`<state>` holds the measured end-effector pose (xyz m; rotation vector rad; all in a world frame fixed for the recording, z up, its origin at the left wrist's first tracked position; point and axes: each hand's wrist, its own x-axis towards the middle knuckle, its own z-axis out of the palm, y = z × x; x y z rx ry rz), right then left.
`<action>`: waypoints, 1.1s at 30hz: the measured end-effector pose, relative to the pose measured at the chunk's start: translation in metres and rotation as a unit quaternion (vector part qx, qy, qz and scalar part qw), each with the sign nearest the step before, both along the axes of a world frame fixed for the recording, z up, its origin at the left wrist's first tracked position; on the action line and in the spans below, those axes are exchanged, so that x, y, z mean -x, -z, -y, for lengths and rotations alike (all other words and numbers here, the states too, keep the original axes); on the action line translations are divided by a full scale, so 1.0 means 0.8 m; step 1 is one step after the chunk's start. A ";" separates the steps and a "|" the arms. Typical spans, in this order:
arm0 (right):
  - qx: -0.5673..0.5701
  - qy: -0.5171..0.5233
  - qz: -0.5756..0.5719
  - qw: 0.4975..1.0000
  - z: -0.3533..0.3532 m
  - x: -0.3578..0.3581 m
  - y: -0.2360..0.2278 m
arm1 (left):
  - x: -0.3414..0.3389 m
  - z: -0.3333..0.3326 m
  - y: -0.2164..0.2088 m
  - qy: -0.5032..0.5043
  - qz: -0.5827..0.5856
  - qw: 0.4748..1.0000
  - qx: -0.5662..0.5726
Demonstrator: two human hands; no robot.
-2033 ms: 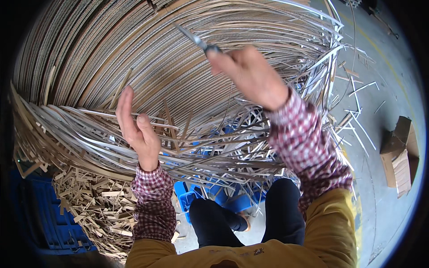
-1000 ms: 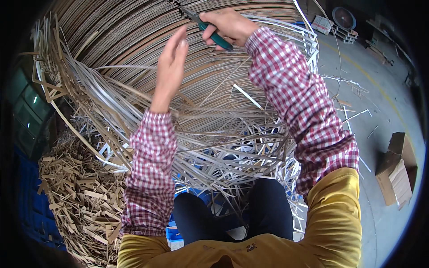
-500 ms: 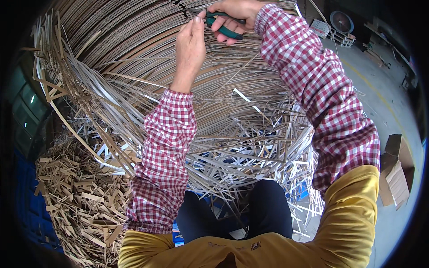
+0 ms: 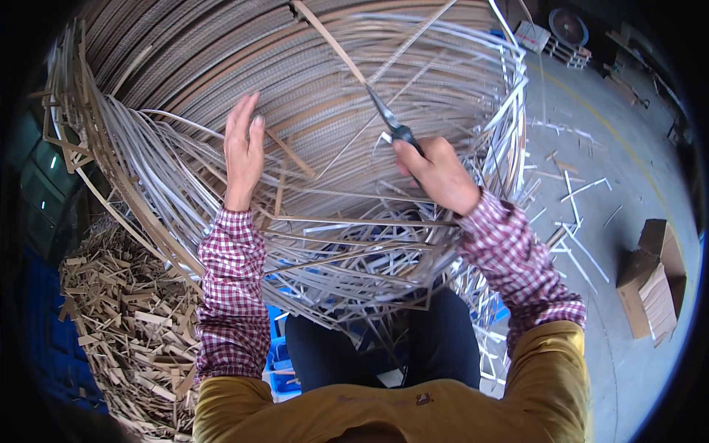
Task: Trimming thin strips from a stack of material using pliers.
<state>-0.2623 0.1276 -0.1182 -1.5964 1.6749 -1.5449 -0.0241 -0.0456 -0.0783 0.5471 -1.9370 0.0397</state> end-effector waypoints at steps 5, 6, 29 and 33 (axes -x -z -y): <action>-0.087 0.066 -0.089 0.990 -0.069 0.047 0.066 | -0.058 0.010 0.057 -0.065 0.029 0.997 -0.033; -0.073 -0.007 -0.118 0.990 -0.081 0.045 0.053 | -0.061 0.009 0.054 -0.051 0.020 0.998 -0.034; -0.199 -0.174 -0.180 0.948 0.103 0.040 -0.223 | -0.037 -0.005 0.041 0.016 -0.082 0.996 0.010; -0.365 -0.061 -0.158 0.915 0.129 0.048 -0.262 | -0.037 -0.001 0.045 0.009 -0.071 0.997 0.032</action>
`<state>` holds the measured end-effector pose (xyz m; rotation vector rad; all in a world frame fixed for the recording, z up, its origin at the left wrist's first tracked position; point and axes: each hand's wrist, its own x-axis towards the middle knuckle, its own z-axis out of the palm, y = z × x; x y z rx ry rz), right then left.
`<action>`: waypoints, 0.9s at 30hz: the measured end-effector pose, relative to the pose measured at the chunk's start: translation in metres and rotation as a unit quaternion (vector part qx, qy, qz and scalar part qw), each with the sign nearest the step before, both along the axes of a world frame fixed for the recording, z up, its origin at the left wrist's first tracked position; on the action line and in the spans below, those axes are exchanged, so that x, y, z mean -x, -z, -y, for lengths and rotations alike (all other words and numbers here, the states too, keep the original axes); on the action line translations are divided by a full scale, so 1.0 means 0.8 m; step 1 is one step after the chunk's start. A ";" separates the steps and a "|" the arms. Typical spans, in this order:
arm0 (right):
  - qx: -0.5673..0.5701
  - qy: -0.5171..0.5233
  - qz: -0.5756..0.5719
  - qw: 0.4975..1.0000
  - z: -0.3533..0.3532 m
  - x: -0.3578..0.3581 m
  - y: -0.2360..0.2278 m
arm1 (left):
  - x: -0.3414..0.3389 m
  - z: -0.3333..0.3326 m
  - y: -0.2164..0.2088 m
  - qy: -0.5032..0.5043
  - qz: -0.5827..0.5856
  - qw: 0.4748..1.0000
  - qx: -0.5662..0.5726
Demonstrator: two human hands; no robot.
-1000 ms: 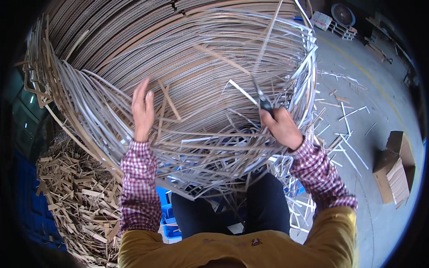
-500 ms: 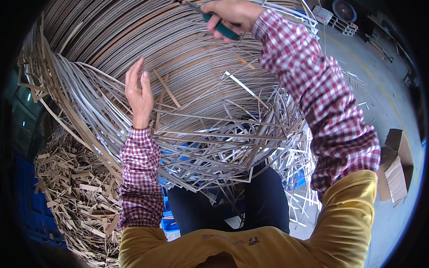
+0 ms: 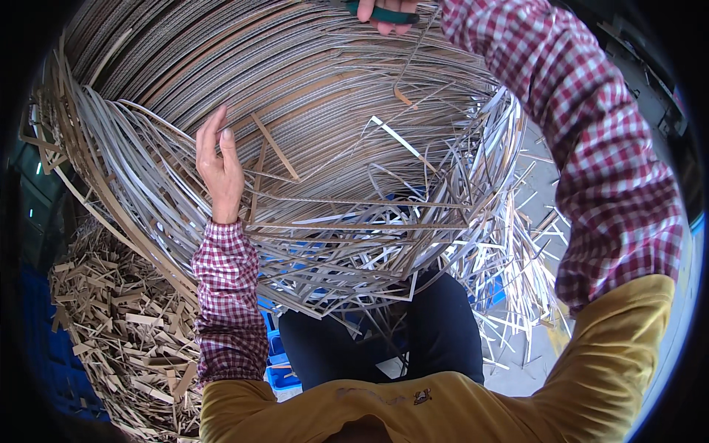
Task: Trimming thin strips from a stack of material using pliers.
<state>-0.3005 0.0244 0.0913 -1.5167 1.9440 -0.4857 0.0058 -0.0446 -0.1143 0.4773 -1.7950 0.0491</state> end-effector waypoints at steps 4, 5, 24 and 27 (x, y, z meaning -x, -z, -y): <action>0.107 0.013 0.037 0.994 -0.019 -0.052 0.007 | -0.008 0.004 0.002 0.009 -0.023 1.000 -0.005; 0.050 0.026 0.085 0.995 -0.006 -0.049 0.004 | -0.006 0.003 0.000 0.011 -0.023 1.000 -0.006; 0.311 -0.209 0.219 0.901 -0.131 -0.088 0.264 | 0.001 -0.028 -0.009 0.029 0.205 0.976 -0.067; 0.343 -0.082 0.150 0.924 -0.083 -0.067 0.200 | -0.007 -0.011 0.009 -0.059 0.266 0.955 -0.118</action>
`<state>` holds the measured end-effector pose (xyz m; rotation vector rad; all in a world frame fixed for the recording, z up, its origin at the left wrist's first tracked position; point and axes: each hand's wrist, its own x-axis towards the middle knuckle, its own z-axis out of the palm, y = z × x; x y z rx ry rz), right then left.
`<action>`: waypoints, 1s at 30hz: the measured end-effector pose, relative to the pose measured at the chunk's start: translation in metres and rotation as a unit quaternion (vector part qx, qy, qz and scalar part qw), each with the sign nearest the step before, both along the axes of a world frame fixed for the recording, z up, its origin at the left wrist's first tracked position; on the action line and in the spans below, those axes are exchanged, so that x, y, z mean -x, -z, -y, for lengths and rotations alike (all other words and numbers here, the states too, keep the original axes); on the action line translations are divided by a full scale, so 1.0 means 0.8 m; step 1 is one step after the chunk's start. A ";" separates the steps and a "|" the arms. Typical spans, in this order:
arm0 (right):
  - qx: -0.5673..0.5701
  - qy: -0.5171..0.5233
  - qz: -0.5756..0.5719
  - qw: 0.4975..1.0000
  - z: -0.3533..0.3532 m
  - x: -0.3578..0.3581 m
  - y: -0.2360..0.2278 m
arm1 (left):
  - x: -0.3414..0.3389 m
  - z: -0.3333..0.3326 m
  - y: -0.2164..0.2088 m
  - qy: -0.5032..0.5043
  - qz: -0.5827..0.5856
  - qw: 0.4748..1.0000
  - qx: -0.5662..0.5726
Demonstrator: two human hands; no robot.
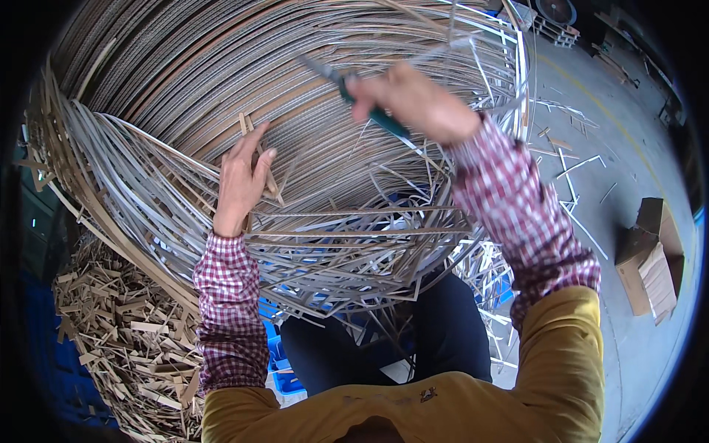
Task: Trimming thin strips from a stack of material using pliers.
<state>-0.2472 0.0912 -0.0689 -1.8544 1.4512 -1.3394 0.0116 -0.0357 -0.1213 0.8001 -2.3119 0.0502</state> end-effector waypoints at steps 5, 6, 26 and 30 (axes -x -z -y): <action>-0.086 0.019 0.100 0.991 0.048 0.008 -0.049 | -0.001 0.018 0.012 0.010 -0.049 0.999 0.005; -0.086 0.026 0.133 0.987 0.055 0.006 -0.052 | -0.001 0.018 0.012 0.008 -0.047 0.999 0.006; -0.024 0.021 0.005 0.999 -0.010 -0.010 0.020 | 0.013 0.015 0.029 0.039 0.003 0.999 0.015; -0.014 0.047 0.079 0.996 0.065 0.020 -0.019 | 0.032 0.015 0.025 0.070 -0.026 0.997 0.006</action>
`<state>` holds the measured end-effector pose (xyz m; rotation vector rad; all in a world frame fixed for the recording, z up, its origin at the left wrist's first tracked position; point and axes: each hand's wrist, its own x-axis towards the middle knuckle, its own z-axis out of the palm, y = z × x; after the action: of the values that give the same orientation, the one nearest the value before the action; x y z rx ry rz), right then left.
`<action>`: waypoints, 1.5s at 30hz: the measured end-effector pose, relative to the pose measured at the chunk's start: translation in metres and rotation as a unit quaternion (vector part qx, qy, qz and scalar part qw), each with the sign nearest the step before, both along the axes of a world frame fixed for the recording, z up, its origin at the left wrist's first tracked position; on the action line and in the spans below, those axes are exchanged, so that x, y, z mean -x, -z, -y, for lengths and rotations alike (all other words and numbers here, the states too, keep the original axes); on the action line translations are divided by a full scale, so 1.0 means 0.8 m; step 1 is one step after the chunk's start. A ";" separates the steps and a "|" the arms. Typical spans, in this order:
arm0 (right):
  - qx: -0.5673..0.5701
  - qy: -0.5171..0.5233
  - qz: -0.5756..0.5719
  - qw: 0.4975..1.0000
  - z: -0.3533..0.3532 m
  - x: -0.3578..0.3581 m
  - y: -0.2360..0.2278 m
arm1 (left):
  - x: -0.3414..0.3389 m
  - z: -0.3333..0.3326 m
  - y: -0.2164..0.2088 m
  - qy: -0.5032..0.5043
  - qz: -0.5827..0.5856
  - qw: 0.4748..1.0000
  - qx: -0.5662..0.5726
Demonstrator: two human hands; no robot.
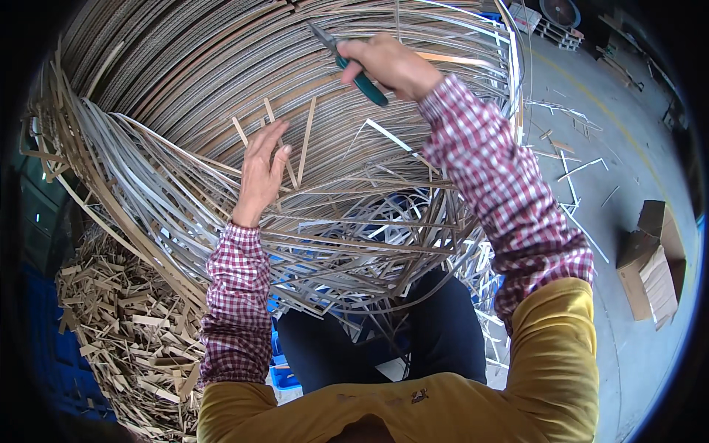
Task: Trimming thin strips from a stack of material using pliers.
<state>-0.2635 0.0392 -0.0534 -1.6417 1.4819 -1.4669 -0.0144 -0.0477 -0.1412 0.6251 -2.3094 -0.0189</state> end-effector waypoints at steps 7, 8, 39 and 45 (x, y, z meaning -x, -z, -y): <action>0.006 0.043 -0.083 0.996 -0.013 -0.047 0.062 | -0.016 -0.027 -0.022 0.019 -0.128 0.987 0.097; 0.011 0.028 -0.064 0.997 -0.049 -0.068 0.092 | -0.015 -0.031 -0.027 0.038 -0.174 0.968 0.177; 0.004 0.019 -0.254 0.967 0.006 -0.015 -0.068 | -0.004 -0.010 -0.011 0.014 -0.148 0.988 0.039; -0.040 -0.043 -0.131 0.990 -0.093 -0.035 0.052 | 0.002 -0.048 -0.053 0.091 -0.187 0.968 0.140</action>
<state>-0.2357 0.1135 -0.0949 -1.8797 1.5636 -1.1640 -0.0160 -0.0090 -0.0986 0.2390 -1.9462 0.0954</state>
